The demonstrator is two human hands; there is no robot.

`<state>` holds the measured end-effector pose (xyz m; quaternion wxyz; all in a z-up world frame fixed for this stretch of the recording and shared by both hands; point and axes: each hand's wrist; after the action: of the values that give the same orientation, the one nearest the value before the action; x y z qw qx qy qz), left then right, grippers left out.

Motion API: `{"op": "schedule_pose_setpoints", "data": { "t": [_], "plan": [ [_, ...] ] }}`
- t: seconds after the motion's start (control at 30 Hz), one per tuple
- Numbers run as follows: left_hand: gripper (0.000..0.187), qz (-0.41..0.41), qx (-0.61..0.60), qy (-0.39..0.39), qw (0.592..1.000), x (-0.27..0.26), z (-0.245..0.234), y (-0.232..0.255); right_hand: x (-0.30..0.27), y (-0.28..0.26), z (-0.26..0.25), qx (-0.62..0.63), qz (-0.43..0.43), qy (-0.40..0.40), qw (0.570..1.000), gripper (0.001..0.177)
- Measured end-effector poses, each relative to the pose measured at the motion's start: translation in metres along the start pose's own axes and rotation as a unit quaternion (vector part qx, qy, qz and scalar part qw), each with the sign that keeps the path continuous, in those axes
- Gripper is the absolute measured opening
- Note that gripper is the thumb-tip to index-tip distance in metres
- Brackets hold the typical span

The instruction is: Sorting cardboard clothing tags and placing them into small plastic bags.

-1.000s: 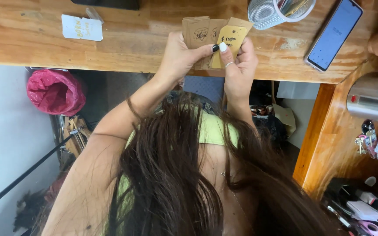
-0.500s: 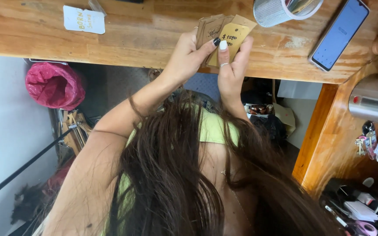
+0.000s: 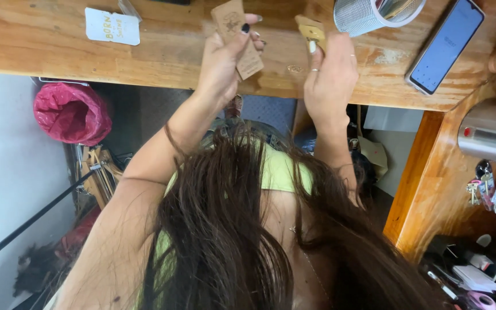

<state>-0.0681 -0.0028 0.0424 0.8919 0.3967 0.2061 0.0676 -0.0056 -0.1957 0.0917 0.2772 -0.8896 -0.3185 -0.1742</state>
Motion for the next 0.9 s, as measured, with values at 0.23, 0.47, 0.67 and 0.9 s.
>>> {"op": "schedule_pose_setpoints", "data": {
  "t": [0.23, 0.47, 0.67, 0.9],
  "plan": [
    [0.015, 0.085, 0.116, -0.043, 0.989, 0.014, -0.014, -0.007, -0.013, 0.042, 0.057, 0.134, 0.062, -0.086, 0.985, 0.031],
    [0.022, 0.109, 0.385, -0.092, 0.912, 0.007, 0.032, -0.005, -0.009, -0.008, 0.034, 0.484, 0.200, 0.120, 0.843, 0.033],
    [0.021, 0.240, 0.438, -0.191, 0.845, 0.024, 0.055, 0.015, 0.008, 0.014, -0.031, 0.173, 0.074, 0.033, 0.982, 0.026],
    [0.045, 0.365, 0.431, -0.265, 0.781, 0.049, 0.100, 0.009, 0.024, 0.090, -0.047, 0.313, 0.247, 0.267, 0.877, 0.026]
  ]
}}
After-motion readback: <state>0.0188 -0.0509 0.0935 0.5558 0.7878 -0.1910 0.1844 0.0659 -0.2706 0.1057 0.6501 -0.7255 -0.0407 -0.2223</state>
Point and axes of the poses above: each hand's wrist, its own x-axis towards the middle knuckle, its own z-axis out of the palm, y = z × x, and after that the axes turned 5 degrees about y, right-handed
